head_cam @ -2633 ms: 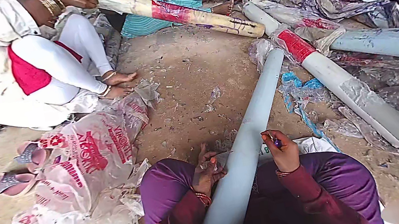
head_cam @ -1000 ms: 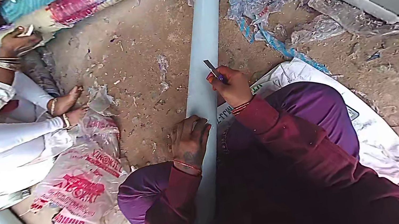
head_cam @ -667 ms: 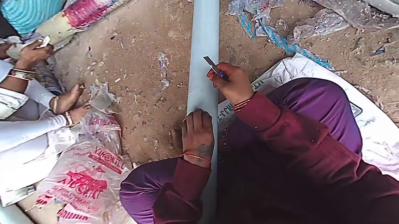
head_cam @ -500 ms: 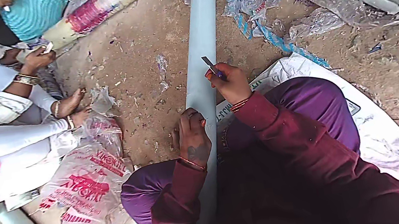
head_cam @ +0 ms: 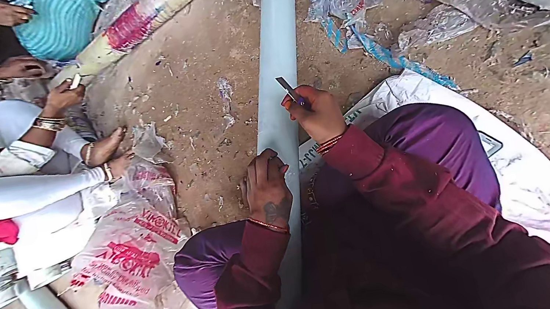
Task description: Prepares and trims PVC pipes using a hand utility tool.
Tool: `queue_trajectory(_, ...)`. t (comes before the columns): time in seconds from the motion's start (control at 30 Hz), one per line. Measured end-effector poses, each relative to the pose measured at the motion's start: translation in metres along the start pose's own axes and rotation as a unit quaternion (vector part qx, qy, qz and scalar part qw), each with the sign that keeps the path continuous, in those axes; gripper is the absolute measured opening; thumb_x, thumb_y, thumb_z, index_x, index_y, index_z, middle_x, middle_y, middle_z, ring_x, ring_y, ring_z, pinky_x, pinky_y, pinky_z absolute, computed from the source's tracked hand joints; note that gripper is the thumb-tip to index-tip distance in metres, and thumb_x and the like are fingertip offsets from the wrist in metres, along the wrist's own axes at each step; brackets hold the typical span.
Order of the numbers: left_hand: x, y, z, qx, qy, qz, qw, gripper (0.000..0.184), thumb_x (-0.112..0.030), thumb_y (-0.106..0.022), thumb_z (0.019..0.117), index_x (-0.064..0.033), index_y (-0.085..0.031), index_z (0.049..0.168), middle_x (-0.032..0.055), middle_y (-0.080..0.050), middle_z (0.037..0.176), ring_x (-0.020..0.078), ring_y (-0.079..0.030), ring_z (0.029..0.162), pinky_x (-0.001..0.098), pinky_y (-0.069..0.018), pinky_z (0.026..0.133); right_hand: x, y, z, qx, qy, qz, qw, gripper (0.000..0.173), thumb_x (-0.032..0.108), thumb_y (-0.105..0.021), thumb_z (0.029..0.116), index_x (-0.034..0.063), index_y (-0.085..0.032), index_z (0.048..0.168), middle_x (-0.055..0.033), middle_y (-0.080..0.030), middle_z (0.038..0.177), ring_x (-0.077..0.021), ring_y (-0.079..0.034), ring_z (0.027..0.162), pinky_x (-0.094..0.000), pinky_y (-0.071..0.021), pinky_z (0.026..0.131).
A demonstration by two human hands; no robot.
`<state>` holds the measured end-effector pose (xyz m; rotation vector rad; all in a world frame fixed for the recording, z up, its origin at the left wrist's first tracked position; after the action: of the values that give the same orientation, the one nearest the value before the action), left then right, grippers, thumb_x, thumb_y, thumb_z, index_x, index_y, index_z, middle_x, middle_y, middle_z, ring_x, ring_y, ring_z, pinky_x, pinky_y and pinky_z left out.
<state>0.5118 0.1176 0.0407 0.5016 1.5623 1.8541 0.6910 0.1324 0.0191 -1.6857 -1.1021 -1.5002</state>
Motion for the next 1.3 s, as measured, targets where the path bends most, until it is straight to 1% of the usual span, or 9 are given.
queue_trajectory(0.13, 0.013, 0.002, -0.002, -0.018, 0.01, -0.063, 0.998, 0.021, -0.005, -0.055, 0.098, 0.0014, -0.076, 0.096, 0.0216, -0.071, 0.115, 0.0402, -0.069, 0.101, 0.05, -0.0552, 0.088, -0.001, 0.001, 0.001, 0.002, 0.001, 0.006, 1.0, 0.016, 0.014, -0.059, 0.1009, 0.0025, -0.07, 0.105, -0.0055, -0.064, 0.077, -0.0149, -0.058, 0.065, -0.0384, -0.0483, 0.065)
queue_trajectory(0.27, 0.008, 0.001, -0.004, 0.022, -0.022, 0.009, 0.999, 0.029, -0.028, -0.067, 0.0955, -0.0013, -0.076, 0.103, 0.0204, -0.07, 0.118, 0.042, -0.07, 0.101, 0.056, -0.0556, 0.08, -0.002, 0.0, 0.001, 0.002, 0.003, 0.009, 1.0, 0.016, 0.013, -0.059, 0.1007, 0.0027, -0.07, 0.106, -0.0051, -0.064, 0.078, -0.0142, -0.057, 0.065, -0.038, -0.0483, 0.064)
queue_trajectory(0.43, -0.005, -0.003, -0.002, -0.015, -0.068, 0.087, 0.994, 0.017, -0.013, -0.065, 0.0949, -0.0016, -0.078, 0.092, 0.0145, -0.075, 0.108, 0.0355, -0.072, 0.099, 0.0491, -0.0569, 0.08, 0.001, 0.0, 0.0, 0.004, 0.002, 0.005, 1.0, 0.016, 0.012, -0.059, 0.1004, 0.0019, -0.07, 0.107, -0.006, -0.065, 0.08, -0.0152, -0.059, 0.068, -0.0384, -0.049, 0.067)
queue_trajectory(0.57, -0.003, -0.005, 0.002, 0.016, -0.047, 0.087, 0.995, 0.014, -0.007, -0.063, 0.0944, 0.0014, -0.075, 0.092, 0.016, -0.073, 0.113, 0.0367, -0.07, 0.105, 0.0503, -0.0551, 0.086, 0.003, 0.002, -0.001, 0.001, 0.004, 0.003, 1.0, 0.017, 0.012, -0.059, 0.1005, 0.0019, -0.07, 0.107, -0.0063, -0.065, 0.08, -0.0157, -0.06, 0.069, -0.0391, -0.0491, 0.067)
queue_trajectory(0.77, 0.01, -0.002, 0.001, 0.036, -0.012, -0.048, 0.998, 0.019, -0.007, -0.057, 0.0969, 0.0036, -0.073, 0.096, 0.0201, -0.07, 0.115, 0.0409, -0.068, 0.105, 0.055, -0.0551, 0.082, 0.004, 0.004, 0.0, 0.002, -0.002, 0.005, 1.0, 0.017, 0.013, -0.059, 0.1006, 0.0017, -0.07, 0.107, -0.0065, -0.065, 0.079, -0.0169, -0.059, 0.068, -0.04, -0.0491, 0.067)
queue_trajectory(0.9, 0.015, 0.001, -0.001, 0.048, -0.02, -0.08, 0.995, 0.025, -0.018, -0.06, 0.0984, 0.0007, -0.074, 0.108, 0.0218, -0.069, 0.122, 0.041, -0.067, 0.112, 0.0537, -0.0538, 0.094, 0.005, 0.006, 0.0, 0.002, -0.002, 0.009, 1.0, 0.017, 0.012, -0.058, 0.1006, 0.0017, -0.07, 0.107, -0.0067, -0.065, 0.08, -0.0164, -0.06, 0.069, -0.0398, -0.0492, 0.068)
queue_trajectory(1.07, 0.006, -0.001, -0.001, 0.054, -0.033, -0.024, 0.998, 0.017, -0.015, -0.065, 0.0959, -0.0032, -0.077, 0.095, 0.0192, -0.071, 0.119, 0.0433, -0.068, 0.108, 0.0574, -0.0555, 0.083, 0.005, 0.005, 0.001, 0.005, -0.005, 0.011, 1.0, 0.017, 0.012, -0.058, 0.101, 0.002, -0.07, 0.108, -0.0061, -0.064, 0.079, -0.0155, -0.058, 0.067, -0.0386, -0.0484, 0.066)
queue_trajectory(1.17, 0.0, -0.003, 0.0, 0.032, -0.044, 0.025, 0.998, 0.013, -0.008, -0.065, 0.0934, 0.0002, -0.075, 0.09, 0.0175, -0.073, 0.111, 0.0401, -0.07, 0.105, 0.0539, -0.056, 0.082, 0.005, 0.004, 0.001, 0.005, -0.003, 0.009, 1.0, 0.017, 0.012, -0.058, 0.101, 0.002, -0.07, 0.107, -0.0065, -0.064, 0.079, -0.016, -0.059, 0.068, -0.039, -0.0487, 0.066)
queue_trajectory(1.3, 0.011, 0.0, -0.001, 0.057, -0.067, -0.035, 0.996, 0.019, -0.011, -0.06, 0.096, -0.0003, -0.075, 0.092, 0.0167, -0.073, 0.11, 0.0407, -0.068, 0.108, 0.0554, -0.0526, 0.089, 0.006, 0.007, 0.0, 0.002, -0.006, 0.015, 1.0, 0.017, 0.011, -0.058, 0.1007, 0.0018, -0.07, 0.108, -0.0067, -0.065, 0.08, -0.0162, -0.059, 0.068, -0.0392, -0.049, 0.067)
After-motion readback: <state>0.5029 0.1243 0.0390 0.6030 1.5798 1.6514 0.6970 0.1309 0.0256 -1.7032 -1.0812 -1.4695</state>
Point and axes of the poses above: each hand's wrist, its own z-axis towards the middle knuckle, its own y-axis out of the back of the hand, x = y × z, the point moved 3 cm from there along z, towards the middle knuckle
